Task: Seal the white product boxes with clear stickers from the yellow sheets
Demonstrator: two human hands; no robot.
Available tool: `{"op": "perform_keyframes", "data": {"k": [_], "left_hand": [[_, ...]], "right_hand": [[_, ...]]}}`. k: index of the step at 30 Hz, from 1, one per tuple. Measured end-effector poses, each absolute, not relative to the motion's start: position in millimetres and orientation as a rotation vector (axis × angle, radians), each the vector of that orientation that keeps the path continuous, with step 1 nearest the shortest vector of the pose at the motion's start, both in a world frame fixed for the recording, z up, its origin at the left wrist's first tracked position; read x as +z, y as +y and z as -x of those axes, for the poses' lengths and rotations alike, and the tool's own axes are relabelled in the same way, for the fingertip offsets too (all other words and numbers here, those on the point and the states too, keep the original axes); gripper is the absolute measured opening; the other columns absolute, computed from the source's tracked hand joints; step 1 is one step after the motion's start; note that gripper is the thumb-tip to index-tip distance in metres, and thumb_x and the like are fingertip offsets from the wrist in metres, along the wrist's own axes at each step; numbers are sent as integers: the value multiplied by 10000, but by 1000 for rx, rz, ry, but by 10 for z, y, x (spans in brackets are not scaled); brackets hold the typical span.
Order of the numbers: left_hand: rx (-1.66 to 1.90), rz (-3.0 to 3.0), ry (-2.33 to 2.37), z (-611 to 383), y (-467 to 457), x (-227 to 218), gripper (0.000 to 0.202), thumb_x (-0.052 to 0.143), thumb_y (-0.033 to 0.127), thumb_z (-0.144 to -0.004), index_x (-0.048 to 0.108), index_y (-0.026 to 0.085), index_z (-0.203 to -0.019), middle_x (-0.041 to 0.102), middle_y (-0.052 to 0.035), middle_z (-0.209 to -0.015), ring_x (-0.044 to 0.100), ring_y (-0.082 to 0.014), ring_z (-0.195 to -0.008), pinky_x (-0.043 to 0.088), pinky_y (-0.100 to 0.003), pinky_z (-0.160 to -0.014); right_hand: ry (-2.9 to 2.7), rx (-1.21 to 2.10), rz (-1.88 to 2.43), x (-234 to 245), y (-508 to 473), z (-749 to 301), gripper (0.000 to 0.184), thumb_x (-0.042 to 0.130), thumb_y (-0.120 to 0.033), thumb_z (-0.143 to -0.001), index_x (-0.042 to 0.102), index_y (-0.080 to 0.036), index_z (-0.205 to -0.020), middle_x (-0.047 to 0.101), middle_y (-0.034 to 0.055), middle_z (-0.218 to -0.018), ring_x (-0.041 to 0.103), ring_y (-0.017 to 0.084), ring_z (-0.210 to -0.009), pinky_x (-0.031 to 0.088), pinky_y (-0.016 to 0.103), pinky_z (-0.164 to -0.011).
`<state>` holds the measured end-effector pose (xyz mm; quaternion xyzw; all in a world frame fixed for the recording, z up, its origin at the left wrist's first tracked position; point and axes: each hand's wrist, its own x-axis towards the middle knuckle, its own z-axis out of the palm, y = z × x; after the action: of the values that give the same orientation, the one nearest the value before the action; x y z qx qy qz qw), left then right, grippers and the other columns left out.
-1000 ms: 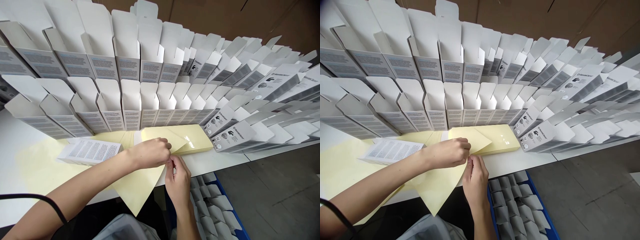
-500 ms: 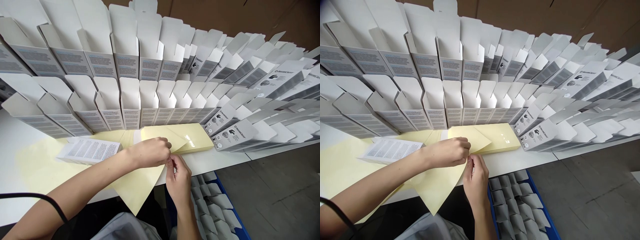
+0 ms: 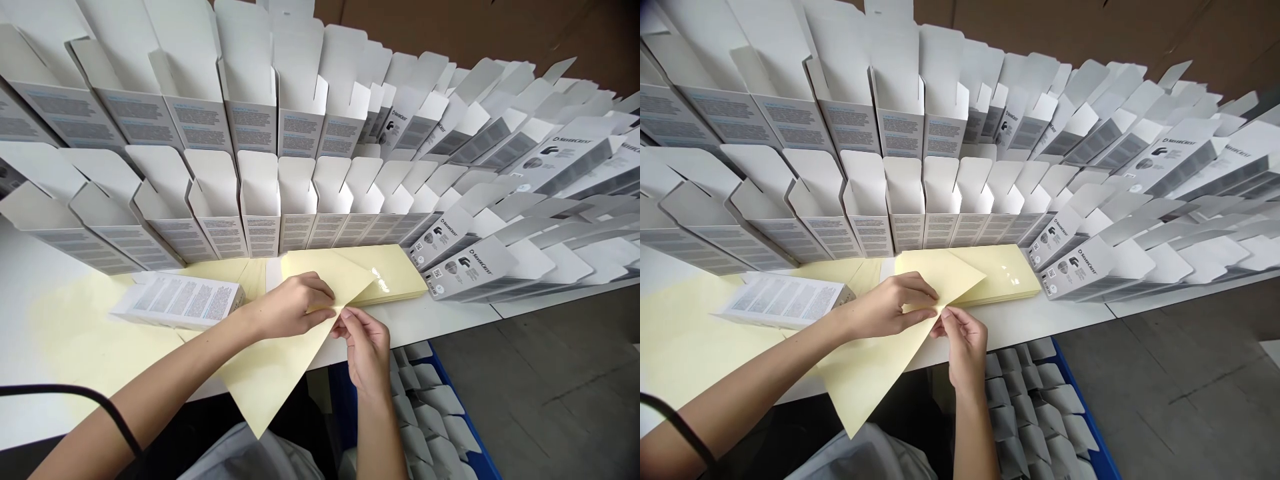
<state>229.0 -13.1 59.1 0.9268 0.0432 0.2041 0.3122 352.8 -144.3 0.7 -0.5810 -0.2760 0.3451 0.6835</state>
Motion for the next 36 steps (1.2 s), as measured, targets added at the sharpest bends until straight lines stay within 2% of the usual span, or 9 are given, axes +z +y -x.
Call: {"op": "perform_keyframes", "data": {"k": [5, 12, 16, 28, 36], "left_hand": [[470, -2497, 123, -2292, -138, 603, 164, 584, 175, -911, 737, 162, -854, 722, -79, -952, 636, -186, -922, 518, -292, -814], [95, -2740, 82, -2490, -123, 888, 261, 619, 106, -809, 614, 161, -553, 630, -39, -656, 566, -168, -665, 421, -272, -566], [-7, -2835, 52, -2585, -142, 958, 322, 619, 88, -780, 542, 171, -479, 591, -37, -588, 518, -163, -591, 352, -284, -502], [-50, -2837, 57, -2560, -151, 998, 265, 625, 128, -802, 615, 161, -539, 621, -42, -630, 549, -172, -643, 376, -276, -537], [-103, -2851, 6, -2595, -155, 999, 289, 571, 77, -796, 626, 177, -531, 613, -45, -628, 525, -178, -634, 361, -288, -547]], "right_hand": [[-772, 702, 1378, 73, -1451, -3526, 296, 652, -413, -847, 696, -157, -705, 631, 23, -568, 606, 155, -546, 523, 277, -541], [-948, 583, 1551, 219, -1475, -3503, 272, 594, -316, -853, 618, -170, -626, 624, 10, -552, 596, 150, -524, 486, 255, -531], [-1029, 560, 1578, 194, -1485, -3544, 259, 569, -248, -847, 593, -169, -602, 605, 4, -546, 572, 138, -520, 457, 243, -520], [-1030, 604, 1542, 155, -1492, -3547, 253, 569, -272, -884, 621, -169, -658, 616, 6, -569, 586, 138, -539, 473, 230, -532], [-1038, 601, 1545, 139, -1493, -3542, 265, 568, -267, -888, 600, -173, -643, 611, 3, -568, 590, 139, -543, 467, 233, -538]]}}
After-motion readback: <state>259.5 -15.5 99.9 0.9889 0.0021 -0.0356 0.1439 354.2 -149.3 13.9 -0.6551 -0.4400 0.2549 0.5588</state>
